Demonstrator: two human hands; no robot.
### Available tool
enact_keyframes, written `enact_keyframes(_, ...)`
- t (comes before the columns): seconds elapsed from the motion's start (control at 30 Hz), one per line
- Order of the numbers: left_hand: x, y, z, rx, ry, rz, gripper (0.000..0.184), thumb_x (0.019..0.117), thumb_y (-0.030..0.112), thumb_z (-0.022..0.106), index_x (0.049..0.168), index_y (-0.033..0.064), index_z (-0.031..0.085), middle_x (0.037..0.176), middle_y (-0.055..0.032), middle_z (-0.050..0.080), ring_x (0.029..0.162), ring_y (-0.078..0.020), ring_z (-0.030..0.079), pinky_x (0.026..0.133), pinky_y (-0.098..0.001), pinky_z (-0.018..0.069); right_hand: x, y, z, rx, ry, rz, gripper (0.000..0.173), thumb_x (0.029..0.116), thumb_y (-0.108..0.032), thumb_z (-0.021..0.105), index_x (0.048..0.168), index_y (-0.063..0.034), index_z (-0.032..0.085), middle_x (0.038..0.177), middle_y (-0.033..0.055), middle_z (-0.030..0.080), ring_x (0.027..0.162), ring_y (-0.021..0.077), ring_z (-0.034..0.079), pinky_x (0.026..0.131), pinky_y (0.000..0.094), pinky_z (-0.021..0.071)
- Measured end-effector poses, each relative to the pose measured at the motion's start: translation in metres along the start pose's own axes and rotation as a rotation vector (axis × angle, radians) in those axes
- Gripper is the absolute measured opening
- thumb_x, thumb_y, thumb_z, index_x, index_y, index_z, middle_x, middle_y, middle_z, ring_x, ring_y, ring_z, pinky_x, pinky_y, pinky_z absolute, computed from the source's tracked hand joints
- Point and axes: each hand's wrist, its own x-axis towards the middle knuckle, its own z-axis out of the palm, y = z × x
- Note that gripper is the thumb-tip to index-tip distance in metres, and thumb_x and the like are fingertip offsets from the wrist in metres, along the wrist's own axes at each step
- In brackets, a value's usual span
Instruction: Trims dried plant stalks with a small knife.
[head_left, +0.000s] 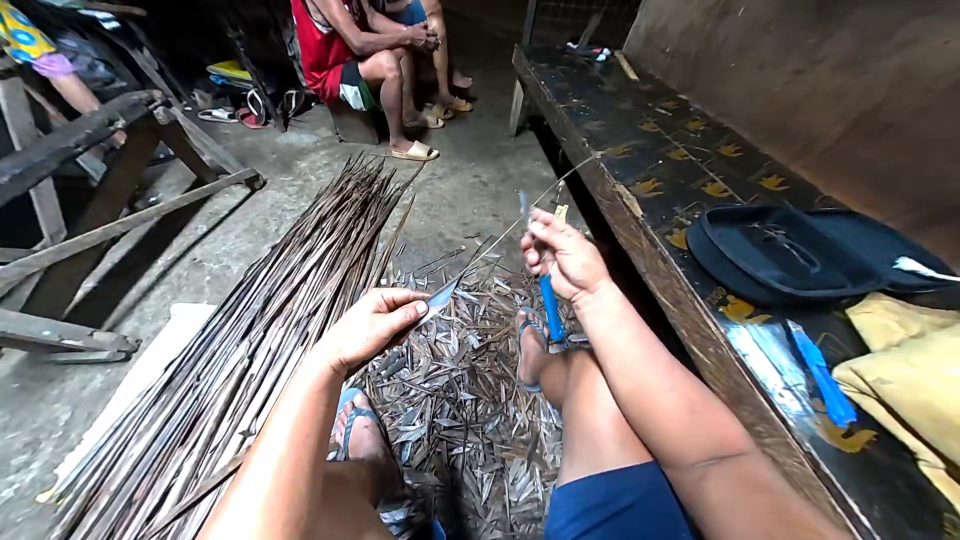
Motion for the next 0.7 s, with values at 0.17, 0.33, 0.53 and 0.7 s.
enact_keyframes(0.17,0.002,0.0,0.002,0.034,-0.001,-0.004,0.024,0.103,0.027,0.06,0.114,0.0126,0.075,0.077,0.0036,0.067,0.058,-0.0038,0.056,0.055,-0.0195,0.0485,0.001,0.005,-0.004,0.046,0.003,-0.006,0.027,0.1105,-0.02,0.043,0.134,-0.0147,0.056,0.082,0.0025,0.063,0.056,0.0069,0.057,0.048,0.0191,0.0487)
enact_keyframes(0.33,0.002,0.001,0.003,0.024,-0.018,-0.02,0.024,0.1038,0.025,0.058,0.111,0.0089,0.073,0.079,0.0008,0.069,0.065,-0.0073,0.064,0.063,-0.0231,0.0561,-0.002,0.007,0.005,0.052,-0.025,0.001,0.026,0.1101,-0.018,0.044,0.133,-0.0126,0.057,0.081,0.0023,0.062,0.056,0.0064,0.056,0.048,0.0185,0.0486)
enact_keyframes(0.53,0.002,0.001,0.003,-0.032,-0.003,-0.008,0.026,0.1076,0.019,0.05,0.104,0.004,0.07,0.077,-0.0053,0.068,0.062,-0.0107,0.065,0.06,-0.0234,0.0573,-0.003,0.008,0.005,0.062,-0.031,-0.119,0.028,0.1108,-0.02,0.041,0.135,-0.0167,0.054,0.083,0.0022,0.062,0.056,0.0066,0.057,0.048,0.0186,0.0494)
enact_keyframes(0.7,0.004,0.01,0.007,-0.181,0.024,0.052,0.025,0.1086,0.016,0.045,0.107,0.0029,0.066,0.076,-0.0057,0.065,0.058,-0.0084,0.06,0.056,-0.0194,0.0528,-0.014,0.027,0.029,-0.05,-0.329,0.0,0.02,0.1082,-0.016,0.044,0.108,-0.0059,0.062,0.073,0.0063,0.067,0.051,0.0095,0.06,0.047,0.0221,0.0516)
